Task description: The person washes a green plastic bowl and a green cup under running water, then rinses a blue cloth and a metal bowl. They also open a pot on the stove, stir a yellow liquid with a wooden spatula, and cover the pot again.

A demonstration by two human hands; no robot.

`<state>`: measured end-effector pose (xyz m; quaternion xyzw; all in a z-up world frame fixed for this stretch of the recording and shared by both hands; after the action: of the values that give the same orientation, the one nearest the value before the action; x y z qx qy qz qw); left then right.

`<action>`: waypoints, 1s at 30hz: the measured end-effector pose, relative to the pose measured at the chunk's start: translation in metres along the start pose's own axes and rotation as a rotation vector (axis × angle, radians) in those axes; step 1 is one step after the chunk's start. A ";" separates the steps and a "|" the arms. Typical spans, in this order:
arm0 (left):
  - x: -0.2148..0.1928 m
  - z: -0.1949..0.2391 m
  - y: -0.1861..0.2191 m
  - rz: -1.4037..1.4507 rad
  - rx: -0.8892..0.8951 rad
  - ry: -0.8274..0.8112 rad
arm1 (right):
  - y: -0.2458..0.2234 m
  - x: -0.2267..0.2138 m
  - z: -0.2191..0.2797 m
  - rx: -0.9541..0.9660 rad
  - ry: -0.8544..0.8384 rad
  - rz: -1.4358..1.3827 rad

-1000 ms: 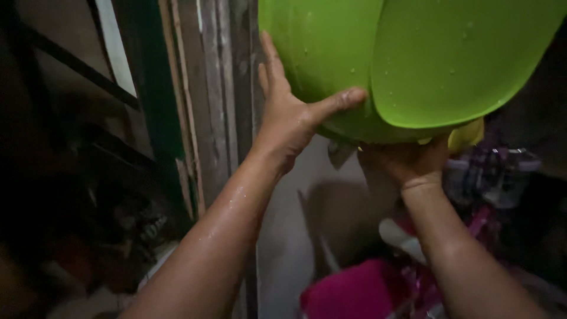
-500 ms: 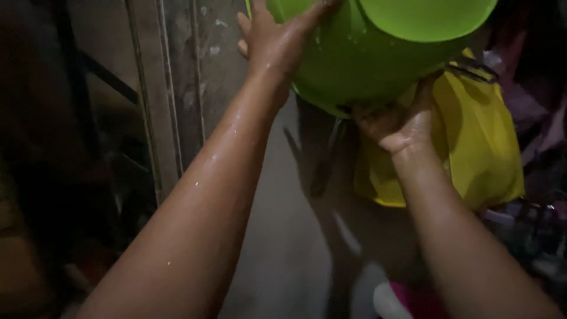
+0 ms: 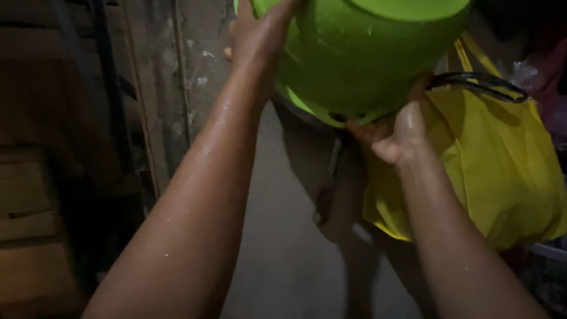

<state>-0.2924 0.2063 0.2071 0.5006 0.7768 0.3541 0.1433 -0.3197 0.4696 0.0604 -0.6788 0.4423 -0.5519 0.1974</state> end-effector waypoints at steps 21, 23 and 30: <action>0.007 -0.015 0.009 0.396 0.035 -0.121 | -0.031 0.011 0.003 -0.131 0.137 0.244; 0.005 -0.014 0.005 0.241 -0.023 -0.071 | -0.030 0.010 0.001 -0.132 0.155 0.264; -0.001 -0.001 0.009 0.185 -0.006 -0.057 | -0.017 0.001 -0.003 -0.043 0.216 0.145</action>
<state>-0.2868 0.2076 0.2137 0.5799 0.7216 0.3538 0.1336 -0.3157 0.4787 0.0751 -0.5858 0.5207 -0.5965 0.1731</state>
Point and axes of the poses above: each hand's wrist, its own z-axis away from the middle knuckle, its own x-axis out of the palm, y = z × x, the point moved 9 cm from there along -z, towards the middle knuckle, and after that the axes turned 12 degrees about y, right-handed, at the moved point
